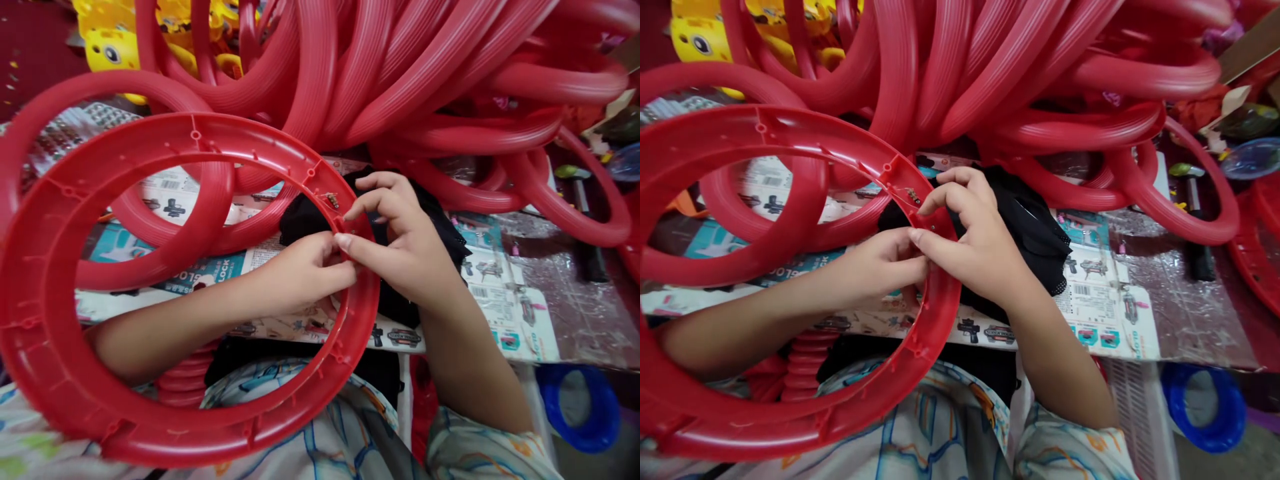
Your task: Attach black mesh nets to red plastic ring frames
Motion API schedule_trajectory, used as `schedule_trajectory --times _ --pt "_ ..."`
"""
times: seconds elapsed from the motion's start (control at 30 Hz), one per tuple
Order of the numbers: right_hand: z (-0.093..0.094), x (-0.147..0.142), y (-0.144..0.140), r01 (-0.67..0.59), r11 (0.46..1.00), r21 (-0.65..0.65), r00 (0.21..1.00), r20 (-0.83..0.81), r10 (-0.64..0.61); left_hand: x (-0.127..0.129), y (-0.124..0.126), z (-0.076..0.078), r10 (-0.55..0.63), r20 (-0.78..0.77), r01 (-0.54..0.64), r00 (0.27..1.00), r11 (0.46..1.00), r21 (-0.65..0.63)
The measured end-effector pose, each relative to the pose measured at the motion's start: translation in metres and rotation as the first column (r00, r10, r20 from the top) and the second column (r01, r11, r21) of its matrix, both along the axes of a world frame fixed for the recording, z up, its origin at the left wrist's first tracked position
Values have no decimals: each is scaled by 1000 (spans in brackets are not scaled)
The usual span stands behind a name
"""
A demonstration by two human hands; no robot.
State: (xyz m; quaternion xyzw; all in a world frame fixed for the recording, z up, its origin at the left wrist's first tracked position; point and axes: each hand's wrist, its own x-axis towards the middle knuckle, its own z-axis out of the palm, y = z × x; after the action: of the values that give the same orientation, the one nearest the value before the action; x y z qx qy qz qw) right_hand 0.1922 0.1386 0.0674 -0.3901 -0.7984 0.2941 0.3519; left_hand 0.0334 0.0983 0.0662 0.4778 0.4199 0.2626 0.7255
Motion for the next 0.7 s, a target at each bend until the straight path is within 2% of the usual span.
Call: schedule_trajectory --times 0.07,0.17,0.37,0.5,0.7 --pt "0 2 3 -35 996 -87 995 -94 27 0 0 1 -20 52 24 998 997 -72" --pt "5 8 5 -55 997 -59 987 -156 45 -1 0 2 -23 83 33 996 991 -131" --pt "14 12 3 -212 969 128 977 42 208 -2 0 1 -48 71 55 996 994 -99" --pt "11 9 1 -170 970 172 984 84 157 1 -1 1 -26 38 29 999 997 -70" --pt "5 -4 -8 -13 980 199 995 100 -7 4 -1 -1 61 40 -58 997 995 -78"
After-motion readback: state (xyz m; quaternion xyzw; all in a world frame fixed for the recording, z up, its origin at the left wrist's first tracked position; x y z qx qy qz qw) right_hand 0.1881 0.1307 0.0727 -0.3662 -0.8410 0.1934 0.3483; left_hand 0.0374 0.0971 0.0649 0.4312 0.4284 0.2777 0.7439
